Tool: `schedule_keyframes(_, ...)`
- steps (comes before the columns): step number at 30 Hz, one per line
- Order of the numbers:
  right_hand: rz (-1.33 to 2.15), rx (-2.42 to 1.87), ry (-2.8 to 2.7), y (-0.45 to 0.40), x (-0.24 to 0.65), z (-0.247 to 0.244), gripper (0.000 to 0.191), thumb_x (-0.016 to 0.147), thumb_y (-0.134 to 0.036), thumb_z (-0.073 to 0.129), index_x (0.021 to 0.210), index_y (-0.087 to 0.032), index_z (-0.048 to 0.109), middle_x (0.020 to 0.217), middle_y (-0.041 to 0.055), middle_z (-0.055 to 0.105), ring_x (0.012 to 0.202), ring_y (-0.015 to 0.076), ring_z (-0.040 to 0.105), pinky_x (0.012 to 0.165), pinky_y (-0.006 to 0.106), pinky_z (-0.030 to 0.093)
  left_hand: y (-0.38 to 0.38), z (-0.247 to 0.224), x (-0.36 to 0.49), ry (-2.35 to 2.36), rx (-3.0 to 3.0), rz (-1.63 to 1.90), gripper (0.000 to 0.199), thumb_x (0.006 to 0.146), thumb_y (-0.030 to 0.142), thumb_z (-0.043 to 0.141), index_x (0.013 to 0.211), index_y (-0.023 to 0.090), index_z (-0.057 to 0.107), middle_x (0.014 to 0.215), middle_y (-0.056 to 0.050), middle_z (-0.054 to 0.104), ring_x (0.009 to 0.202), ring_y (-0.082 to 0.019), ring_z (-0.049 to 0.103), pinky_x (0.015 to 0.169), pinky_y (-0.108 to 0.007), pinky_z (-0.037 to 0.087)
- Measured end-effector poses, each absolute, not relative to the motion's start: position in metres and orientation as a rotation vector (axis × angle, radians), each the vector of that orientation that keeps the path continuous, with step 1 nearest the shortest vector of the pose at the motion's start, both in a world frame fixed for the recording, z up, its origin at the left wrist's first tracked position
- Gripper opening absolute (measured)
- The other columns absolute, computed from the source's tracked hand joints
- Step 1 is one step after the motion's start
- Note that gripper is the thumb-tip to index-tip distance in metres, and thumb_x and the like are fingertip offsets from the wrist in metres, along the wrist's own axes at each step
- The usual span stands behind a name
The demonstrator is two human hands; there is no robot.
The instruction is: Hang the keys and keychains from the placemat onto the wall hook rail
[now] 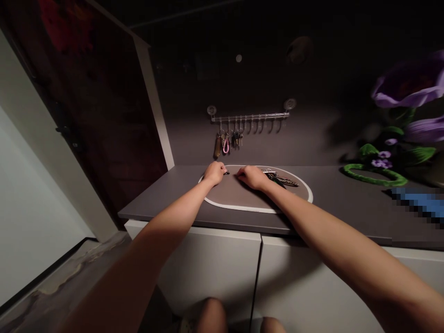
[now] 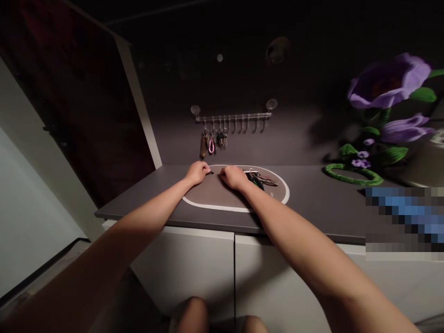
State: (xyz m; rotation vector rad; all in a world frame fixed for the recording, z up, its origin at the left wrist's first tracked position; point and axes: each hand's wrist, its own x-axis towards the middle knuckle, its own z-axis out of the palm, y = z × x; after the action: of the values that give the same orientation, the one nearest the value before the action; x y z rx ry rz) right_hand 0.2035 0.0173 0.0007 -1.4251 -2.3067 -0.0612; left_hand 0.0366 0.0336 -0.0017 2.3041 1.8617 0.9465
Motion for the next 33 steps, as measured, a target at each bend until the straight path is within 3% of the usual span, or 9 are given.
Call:
schedule_keyframes(5, -0.032, -1.411, -2.293, 0.016, 0.203, 0.002, 0.017, 0.073, -0.017, 0.059, 0.085, -0.021, 0.07, 0.09, 0.006, 0.069, 0.085, 0.0194, 0.062, 0.075, 0.023, 0.04, 0.03, 0.004, 0.037, 1.747, 2.436, 0.992, 0.014, 0.077, 0.022, 0.055, 0.078, 0.015, 0.067, 0.083, -0.007, 0.066, 0.078, -0.016, 0.057, 0.072, -0.024, 0.039)
schedule_keyframes(11, -0.052, -1.452, -2.321, 0.011, 0.202, 0.006, 0.025, 0.078, -0.027, 0.054, 0.099, -0.019, 0.065, 0.095, 0.0073, 0.068, 0.088, 0.0184, 0.061, 0.075, 0.023, 0.041, 0.026, 0.008, 0.038, 1.558, 2.459, 1.104, 0.013, 0.077, 0.021, 0.054, 0.076, 0.015, 0.065, 0.078, -0.004, 0.066, 0.073, -0.015, 0.055, 0.068, -0.024, 0.039)
schedule_keyframes(19, 0.031, -1.349, -2.101, 0.01, 0.201, 0.008, 0.028, 0.082, -0.03, 0.049, 0.103, -0.016, 0.061, 0.096, 0.0093, 0.066, 0.088, 0.0182, 0.06, 0.076, 0.025, 0.04, 0.025, 0.009, 0.045, 1.3, 2.138, 1.331, 0.01, 0.074, 0.021, 0.055, 0.071, 0.013, 0.061, 0.068, -0.001, 0.061, 0.064, -0.011, 0.052, 0.063, -0.023, 0.039)
schedule_keyframes(26, 0.278, -1.172, -1.915, 0.011, 0.199, 0.009, 0.017, 0.079, -0.025, 0.05, 0.089, -0.017, 0.061, 0.084, 0.0034, 0.066, 0.075, 0.013, 0.056, 0.072, 0.024, 0.04, 0.023, 0.007, 0.048, 1.112, 1.883, 1.449, 0.014, 0.07, 0.026, 0.058, 0.073, 0.012, 0.061, 0.068, -0.001, 0.06, 0.064, -0.011, 0.051, 0.065, -0.024, 0.04)
schedule_keyframes(33, 0.52, -1.007, -1.766, 0.023, 0.199, 0.002, 0.021, 0.075, -0.034, 0.051, 0.079, -0.015, 0.059, 0.076, 0.0025, 0.062, 0.069, 0.0115, 0.052, 0.067, 0.024, 0.04, 0.02, 0.009, 0.051, 1.03, 1.826, 1.494, 0.018, 0.07, 0.03, 0.059, 0.073, 0.012, 0.06, 0.068, -0.002, 0.06, 0.064, -0.01, 0.051, 0.066, -0.024, 0.04)
